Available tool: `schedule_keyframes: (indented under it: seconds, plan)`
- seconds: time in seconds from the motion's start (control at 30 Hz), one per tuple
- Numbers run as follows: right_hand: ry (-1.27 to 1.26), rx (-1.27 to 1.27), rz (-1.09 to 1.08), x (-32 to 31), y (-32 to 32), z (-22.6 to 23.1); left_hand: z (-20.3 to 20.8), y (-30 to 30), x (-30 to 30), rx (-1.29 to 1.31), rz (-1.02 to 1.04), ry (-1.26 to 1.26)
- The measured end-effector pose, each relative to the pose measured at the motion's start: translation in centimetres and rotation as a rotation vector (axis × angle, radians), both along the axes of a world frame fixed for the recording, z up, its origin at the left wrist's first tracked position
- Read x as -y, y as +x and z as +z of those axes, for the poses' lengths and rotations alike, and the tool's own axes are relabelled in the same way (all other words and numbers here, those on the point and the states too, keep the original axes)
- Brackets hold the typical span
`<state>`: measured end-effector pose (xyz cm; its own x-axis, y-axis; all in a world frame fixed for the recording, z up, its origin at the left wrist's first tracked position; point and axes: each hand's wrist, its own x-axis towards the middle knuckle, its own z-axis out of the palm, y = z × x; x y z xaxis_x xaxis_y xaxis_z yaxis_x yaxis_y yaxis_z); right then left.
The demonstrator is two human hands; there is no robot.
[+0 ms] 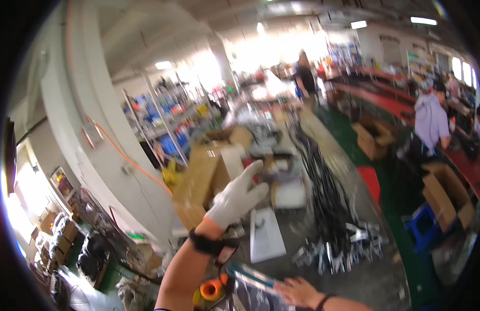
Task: Packaging bunches of black cables into plastic bags and sealing them with a heat sealer.
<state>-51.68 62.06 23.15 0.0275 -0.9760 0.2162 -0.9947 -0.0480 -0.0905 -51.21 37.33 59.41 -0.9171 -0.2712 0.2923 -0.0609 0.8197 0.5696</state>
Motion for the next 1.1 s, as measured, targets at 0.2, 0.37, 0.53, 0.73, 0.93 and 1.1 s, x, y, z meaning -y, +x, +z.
schedule_keyframes:
  seconds: [0.2, 0.37, 0.53, 0.73, 0.93, 1.1]
  plan:
    - [0.123, 0.1, -0.045, 0.6, -0.7, 3.6, -21.4, 16.4, -1.9, 0.113, 0.308, 0.659]
    - [0.055, 0.157, -0.021, 1.4, -0.6, 3.3, -33.2, 26.5, -5.0, 0.226, 0.721, 0.863]
    - [0.116, 0.152, -0.042, 1.5, 0.0, 3.6, -37.6, 31.5, -10.1, 0.196, 0.883, 0.848]
    - [0.15, 0.136, -0.045, 1.5, 0.6, 4.1, -41.3, 34.2, -12.7, -0.001, 1.1, 1.061]
    - [0.18, 0.135, -0.062, 1.3, 0.3, 4.1, -40.5, 34.7, -10.4, 0.043, 1.16, 1.265]
    - [0.171, 0.128, -0.076, 1.6, 0.1, 4.2, -40.0, 33.2, -8.9, -0.066, 1.024, 1.474]
